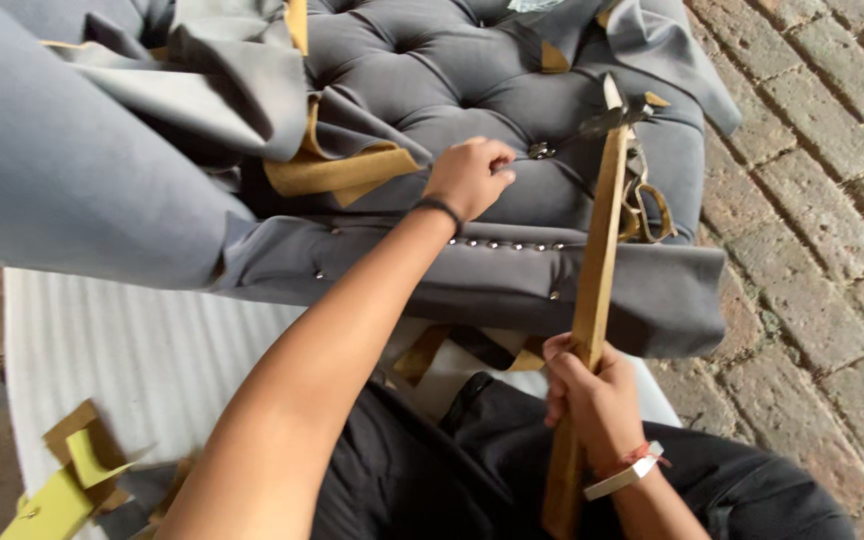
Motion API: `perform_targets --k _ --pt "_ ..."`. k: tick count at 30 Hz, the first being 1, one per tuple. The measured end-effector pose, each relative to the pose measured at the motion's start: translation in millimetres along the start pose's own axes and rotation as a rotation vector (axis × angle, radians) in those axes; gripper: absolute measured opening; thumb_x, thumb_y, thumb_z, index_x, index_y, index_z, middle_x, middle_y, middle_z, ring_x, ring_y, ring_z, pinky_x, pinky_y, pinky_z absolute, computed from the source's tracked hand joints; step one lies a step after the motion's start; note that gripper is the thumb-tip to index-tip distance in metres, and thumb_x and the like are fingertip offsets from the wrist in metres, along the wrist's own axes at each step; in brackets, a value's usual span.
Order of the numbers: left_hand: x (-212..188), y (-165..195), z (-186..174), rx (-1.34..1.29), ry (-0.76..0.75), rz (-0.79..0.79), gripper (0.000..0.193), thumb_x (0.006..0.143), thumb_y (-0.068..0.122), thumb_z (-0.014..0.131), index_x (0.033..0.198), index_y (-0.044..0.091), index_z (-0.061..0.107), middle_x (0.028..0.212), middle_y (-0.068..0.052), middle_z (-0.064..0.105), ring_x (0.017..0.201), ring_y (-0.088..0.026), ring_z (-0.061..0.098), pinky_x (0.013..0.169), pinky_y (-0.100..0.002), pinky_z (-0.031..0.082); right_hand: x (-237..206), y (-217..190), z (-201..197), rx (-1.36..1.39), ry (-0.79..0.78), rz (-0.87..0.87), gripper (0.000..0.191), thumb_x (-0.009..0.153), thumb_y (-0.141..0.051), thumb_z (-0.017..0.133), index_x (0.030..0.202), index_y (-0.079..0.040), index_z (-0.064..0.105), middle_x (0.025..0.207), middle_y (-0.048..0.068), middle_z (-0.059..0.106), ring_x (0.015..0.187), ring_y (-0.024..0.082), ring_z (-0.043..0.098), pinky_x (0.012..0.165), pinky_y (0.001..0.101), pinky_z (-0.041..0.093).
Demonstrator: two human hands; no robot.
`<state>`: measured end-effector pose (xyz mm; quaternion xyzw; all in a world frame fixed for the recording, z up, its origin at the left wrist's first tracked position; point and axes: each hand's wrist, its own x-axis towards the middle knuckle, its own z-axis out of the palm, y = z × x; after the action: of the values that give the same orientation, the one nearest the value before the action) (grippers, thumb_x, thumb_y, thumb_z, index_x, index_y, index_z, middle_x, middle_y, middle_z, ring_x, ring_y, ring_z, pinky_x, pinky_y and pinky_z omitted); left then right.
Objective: The person sits on the floor hammering upholstery tacks along the fabric edge of a tufted headboard. They place tacks by hand, drive them in with a hammer, and at one point pick up scissors lying nearby.
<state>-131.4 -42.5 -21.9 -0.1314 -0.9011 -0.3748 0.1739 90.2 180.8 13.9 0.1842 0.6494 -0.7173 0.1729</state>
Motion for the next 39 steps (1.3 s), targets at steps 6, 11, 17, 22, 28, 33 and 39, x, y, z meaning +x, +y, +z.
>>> perform_targets --k 6,11,17,22,28,33,39 --pt "59 16 36 0.309 -0.213 -0.109 0.014 0.085 0.015 0.069 0.091 0.019 0.08 0.095 -0.007 0.076 0.094 -0.029 0.072 0.083 -0.043 0.056 4 2 -2 0.063 -0.034 0.115 0.014 0.089 -0.012 0.065 0.097 0.0 0.066 0.059 0.005 0.051 0.04 0.016 0.05 0.037 0.0325 0.043" --pt "51 19 33 0.299 -0.173 -0.047 0.011 0.085 0.016 0.067 0.089 0.015 0.077 0.094 -0.009 0.074 0.094 -0.03 0.07 0.081 -0.044 0.055 1 1 1 0.049 -0.057 0.094 0.015 0.089 -0.013 0.065 0.097 0.0 0.067 0.058 0.005 0.051 0.04 0.015 0.049 0.038 0.0321 0.044" --pt "48 25 33 0.293 -0.115 -0.027 0.009 0.087 0.018 0.07 0.086 0.015 0.078 0.09 -0.009 0.074 0.089 -0.031 0.07 0.077 -0.045 0.054 -2 1 -1 0.054 -0.066 0.021 0.012 0.09 -0.009 0.064 0.095 0.001 0.067 0.058 0.005 0.053 0.04 0.015 0.051 0.037 0.0312 0.044" --pt "39 13 17 0.018 0.04 -0.197 0.005 0.083 0.016 0.074 0.082 0.015 0.079 0.082 -0.005 0.077 0.08 -0.024 0.074 0.074 -0.038 0.057 3 2 -1 0.04 -0.082 -0.002 0.011 0.09 -0.009 0.063 0.094 0.001 0.067 0.059 0.005 0.054 0.04 0.015 0.052 0.037 0.031 0.045" --pt "-16 37 -27 -0.514 -0.027 -0.319 0.009 0.092 0.01 0.071 0.083 0.008 0.074 0.072 0.001 0.072 0.058 -0.007 0.065 0.054 -0.025 0.052 4 5 4 0.015 -0.091 -0.061 0.01 0.092 -0.008 0.064 0.092 0.002 0.066 0.059 0.006 0.054 0.041 0.015 0.052 0.038 0.0307 0.044" --pt "-130 84 -20 -0.75 -0.194 -0.457 0.01 0.097 0.009 0.066 0.09 0.004 0.071 0.076 0.002 0.07 0.062 -0.005 0.063 0.057 -0.024 0.055 0 9 4 0.042 -0.12 -0.129 0.008 0.092 -0.005 0.063 0.094 0.002 0.067 0.062 0.009 0.06 0.042 0.016 0.055 0.039 0.0298 0.045" --pt "-161 111 -18 -0.766 -0.241 -0.459 0.01 0.097 0.01 0.068 0.097 0.002 0.073 0.077 -0.001 0.071 0.065 -0.005 0.063 0.06 -0.024 0.055 -5 14 6 0.114 -0.161 -0.257 0.013 0.098 -0.011 0.063 0.102 0.0 0.068 0.071 0.011 0.068 0.044 0.016 0.057 0.039 0.0278 0.043"
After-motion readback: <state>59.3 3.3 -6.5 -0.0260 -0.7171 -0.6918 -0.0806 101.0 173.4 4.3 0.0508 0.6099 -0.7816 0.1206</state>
